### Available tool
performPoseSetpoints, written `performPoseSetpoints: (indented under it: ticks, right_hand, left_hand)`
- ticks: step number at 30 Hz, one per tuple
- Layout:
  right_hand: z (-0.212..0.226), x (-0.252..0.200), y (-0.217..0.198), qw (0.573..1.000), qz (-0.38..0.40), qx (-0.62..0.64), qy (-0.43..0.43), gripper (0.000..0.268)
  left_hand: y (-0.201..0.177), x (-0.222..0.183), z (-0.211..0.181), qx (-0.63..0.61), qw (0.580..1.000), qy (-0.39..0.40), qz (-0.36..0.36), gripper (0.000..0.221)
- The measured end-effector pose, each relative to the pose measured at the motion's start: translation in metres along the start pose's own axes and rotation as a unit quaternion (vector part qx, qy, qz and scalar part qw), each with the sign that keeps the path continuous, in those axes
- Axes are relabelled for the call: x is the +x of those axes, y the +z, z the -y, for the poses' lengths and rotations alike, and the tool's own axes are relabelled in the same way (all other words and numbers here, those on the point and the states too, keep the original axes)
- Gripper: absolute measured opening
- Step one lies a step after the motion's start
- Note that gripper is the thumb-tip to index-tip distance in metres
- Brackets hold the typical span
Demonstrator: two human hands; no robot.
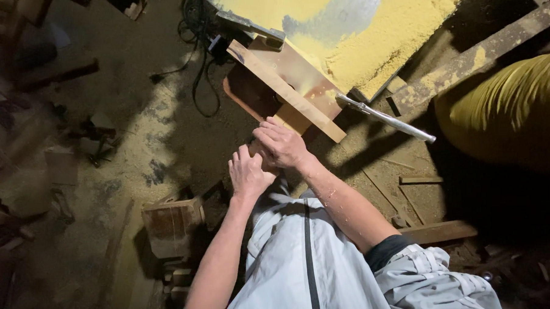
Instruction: Feeding wooden boards into a woodworking machine for processing
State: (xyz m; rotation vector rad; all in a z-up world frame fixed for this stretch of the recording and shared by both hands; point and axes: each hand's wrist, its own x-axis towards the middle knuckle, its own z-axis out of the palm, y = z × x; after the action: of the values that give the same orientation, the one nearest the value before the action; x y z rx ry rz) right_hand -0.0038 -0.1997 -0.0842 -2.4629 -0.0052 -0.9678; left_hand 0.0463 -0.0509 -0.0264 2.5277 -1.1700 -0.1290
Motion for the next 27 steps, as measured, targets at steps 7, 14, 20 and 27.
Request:
performPoseSetpoints:
  ticks: [7,14,20,27]
  right_hand:
    - [0.000,0.008,0.001,1.000,0.004,0.000,0.003,0.037]
    - [-0.004,0.007,0.008,1.000,0.004,-0.005,-0.004,0.038]
    - [-0.007,0.007,0.008,1.000,0.010,0.008,-0.003,0.040]
    - [-0.006,0.010,0.013,1.000,0.010,-0.001,-0.005,0.041]
  left_hand:
    - [-0.002,0.005,0.004,0.002,1.000,-0.007,0.011,0.032]
    - [0.001,0.006,0.008,0.003,1.000,-0.008,0.015,0.035]
    - [-0.004,0.010,0.004,0.012,1.000,-0.007,0.017,0.031]
    - [0.000,0.010,0.010,0.020,1.000,0.003,0.004,0.032]
